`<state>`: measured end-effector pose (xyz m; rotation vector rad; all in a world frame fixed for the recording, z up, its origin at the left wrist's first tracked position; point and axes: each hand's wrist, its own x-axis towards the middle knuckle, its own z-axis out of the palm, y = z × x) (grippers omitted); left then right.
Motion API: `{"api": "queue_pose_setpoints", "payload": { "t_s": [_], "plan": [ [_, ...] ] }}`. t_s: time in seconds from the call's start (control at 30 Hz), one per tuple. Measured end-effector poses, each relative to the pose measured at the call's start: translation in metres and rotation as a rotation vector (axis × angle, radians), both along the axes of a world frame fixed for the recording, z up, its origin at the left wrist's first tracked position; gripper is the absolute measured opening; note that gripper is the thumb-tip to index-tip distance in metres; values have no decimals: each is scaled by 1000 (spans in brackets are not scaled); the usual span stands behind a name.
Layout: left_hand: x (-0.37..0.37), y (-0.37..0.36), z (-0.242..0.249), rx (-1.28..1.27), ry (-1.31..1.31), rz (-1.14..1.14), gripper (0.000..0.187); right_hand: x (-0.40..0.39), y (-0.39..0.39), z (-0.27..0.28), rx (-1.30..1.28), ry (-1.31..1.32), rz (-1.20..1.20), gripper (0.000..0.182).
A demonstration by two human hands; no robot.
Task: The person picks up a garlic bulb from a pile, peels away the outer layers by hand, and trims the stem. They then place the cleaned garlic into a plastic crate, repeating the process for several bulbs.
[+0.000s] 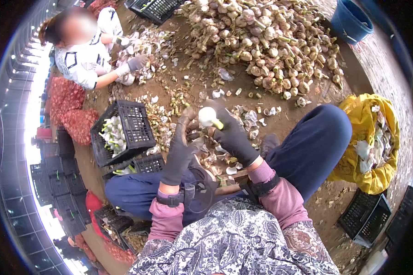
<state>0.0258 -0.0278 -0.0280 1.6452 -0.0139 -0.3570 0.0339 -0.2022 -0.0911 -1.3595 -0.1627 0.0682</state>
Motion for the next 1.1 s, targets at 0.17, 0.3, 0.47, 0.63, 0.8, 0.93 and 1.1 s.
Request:
{"api": "queue_pose_setpoints", "payload": {
  "t_s": [0.17, 0.3, 0.47, 0.63, 0.8, 0.93, 1.1],
  "plan": [
    [4, 7, -35, 66, -191, 57, 51, -2, 14, 11, -98, -35, 19, 55],
    [5, 11, -52, -457, 47, 216, 39, 6, 10, -3, 263, 232, -1, 43],
    [0, 10, -46, -443, 51, 258, 44, 4, 11, 6, 248, 240, 31, 26],
    [1, 19, -47, -751, 173, 206, 51, 13, 2, -25, 268, 385, -168, 23],
    [0, 19, -31, -373, 66, 164, 48, 6, 13, -7, 225, 220, 71, 23],
    [-1, 71, -33, -114, -64, 256, 50, 6, 7, -37, -63, 154, -107, 22],
    [-43, 257, -12, 1569, -572, 172, 52, 5, 4, -33, -217, 169, -117, 25]
  ]
}}
